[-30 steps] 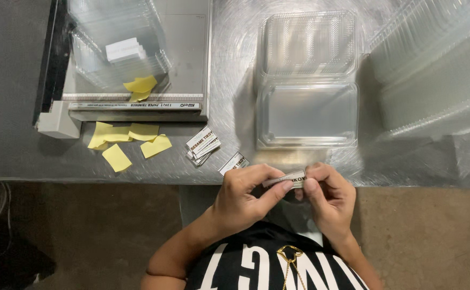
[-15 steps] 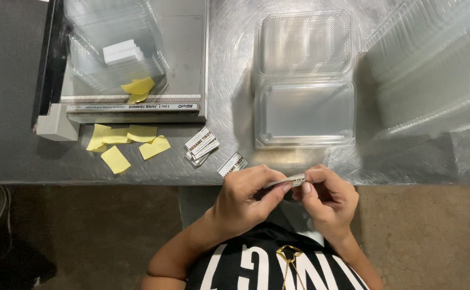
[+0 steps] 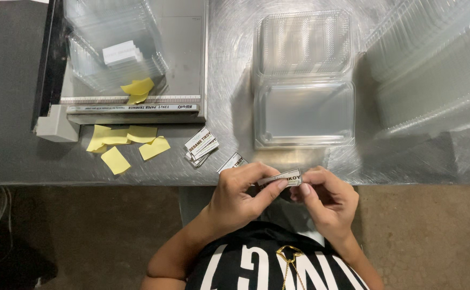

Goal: The person repeatedly picks up small printed labels, peels off the backing, and sticks them onto clear plastic food containers. The labeled containers are then stacked on the table.

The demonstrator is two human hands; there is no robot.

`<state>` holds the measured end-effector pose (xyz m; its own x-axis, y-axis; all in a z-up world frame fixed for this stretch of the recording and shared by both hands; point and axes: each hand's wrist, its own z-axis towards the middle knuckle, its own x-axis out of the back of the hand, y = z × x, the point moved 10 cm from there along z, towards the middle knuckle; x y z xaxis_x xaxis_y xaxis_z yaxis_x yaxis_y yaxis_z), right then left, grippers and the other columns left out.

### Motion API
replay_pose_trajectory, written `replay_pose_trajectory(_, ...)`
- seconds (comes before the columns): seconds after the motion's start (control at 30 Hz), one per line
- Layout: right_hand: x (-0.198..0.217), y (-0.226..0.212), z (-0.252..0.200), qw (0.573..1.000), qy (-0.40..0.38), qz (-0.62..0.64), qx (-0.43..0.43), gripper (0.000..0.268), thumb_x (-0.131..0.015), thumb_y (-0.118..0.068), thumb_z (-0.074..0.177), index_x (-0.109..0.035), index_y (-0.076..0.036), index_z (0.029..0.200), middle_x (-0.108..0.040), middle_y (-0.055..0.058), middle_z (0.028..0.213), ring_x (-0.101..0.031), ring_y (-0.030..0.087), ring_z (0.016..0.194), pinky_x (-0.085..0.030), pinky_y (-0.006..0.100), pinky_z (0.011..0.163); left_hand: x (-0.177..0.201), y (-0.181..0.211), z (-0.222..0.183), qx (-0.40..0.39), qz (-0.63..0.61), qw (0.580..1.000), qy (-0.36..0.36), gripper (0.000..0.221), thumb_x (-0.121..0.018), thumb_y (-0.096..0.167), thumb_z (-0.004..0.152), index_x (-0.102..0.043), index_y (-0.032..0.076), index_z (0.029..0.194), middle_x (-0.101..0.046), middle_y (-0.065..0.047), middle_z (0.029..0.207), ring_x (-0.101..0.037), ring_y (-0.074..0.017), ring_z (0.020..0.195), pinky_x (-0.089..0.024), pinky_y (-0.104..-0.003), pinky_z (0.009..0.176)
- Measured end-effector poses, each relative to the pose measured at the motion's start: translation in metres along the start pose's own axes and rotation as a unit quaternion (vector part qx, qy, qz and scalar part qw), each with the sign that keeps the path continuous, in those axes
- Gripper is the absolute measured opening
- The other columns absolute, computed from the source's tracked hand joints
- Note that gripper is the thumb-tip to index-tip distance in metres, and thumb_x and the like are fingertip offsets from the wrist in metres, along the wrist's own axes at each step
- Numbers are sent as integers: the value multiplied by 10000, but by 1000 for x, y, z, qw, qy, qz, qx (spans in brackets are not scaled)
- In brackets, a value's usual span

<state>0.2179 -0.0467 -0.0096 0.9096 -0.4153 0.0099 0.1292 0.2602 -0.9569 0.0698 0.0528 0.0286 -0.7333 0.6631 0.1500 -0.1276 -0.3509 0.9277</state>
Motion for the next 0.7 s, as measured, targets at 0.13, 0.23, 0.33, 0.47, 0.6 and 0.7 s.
replay_pose_trajectory(0.13,0,3,1,998,-32,57,8,66,-614,28,981,-668,60,999,-687,94,901,-657,100,747,-540,216,643,-27,-43,-6,166,-255,949,-81,142,-738,121,966,-717,-13,1010,-728,-48,828,-676,-78,722,-539,-225,625)
replay_pose_trajectory(0.23,-4,8,3,993,-74,88,4,79,-624,32,981,-682,72,1017,-678,95,878,-626,105,730,-521,225,637,-42,-53,-9,205,-356,905,-114,157,-729,129,975,-711,-18,1029,-736,-55,864,-671,-73,730,-533,-217,619)
replay_pose_trajectory(0.33,1,-3,-1,994,-61,65,60,71,-633,13,986,-681,49,1024,-696,89,895,-616,102,763,-499,219,661,-38,-58,-8,203,-327,919,-83,167,-737,133,967,-718,-19,1035,-732,-47,858,-663,-61,736,-524,-207,626)
replay_pose_trajectory(0.47,-1,-1,-2,995,-65,40,63,80,-646,15,980,-686,44,1043,-668,74,899,-595,98,789,-478,224,695,-36,-50,-8,179,-279,940,-86,166,-734,151,977,-728,-12,1010,-727,-35,834,-656,-51,727,-528,-203,633)
replay_pose_trajectory(0.6,-2,2,4,995,-65,32,64,99,-649,38,952,-668,39,1049,-641,65,927,-568,100,830,-452,221,731,-37,-41,-7,183,-279,937,-103,175,-743,165,975,-723,-8,990,-705,-23,789,-630,-47,674,-510,-199,606)
replay_pose_trajectory(0.7,10,19,4,998,-11,48,-26,125,-609,30,946,-663,36,1058,-658,65,927,-601,100,791,-482,228,693,-31,-37,-3,172,-248,950,-83,170,-744,163,967,-731,-6,980,-712,-16,790,-634,-43,681,-510,-197,613)
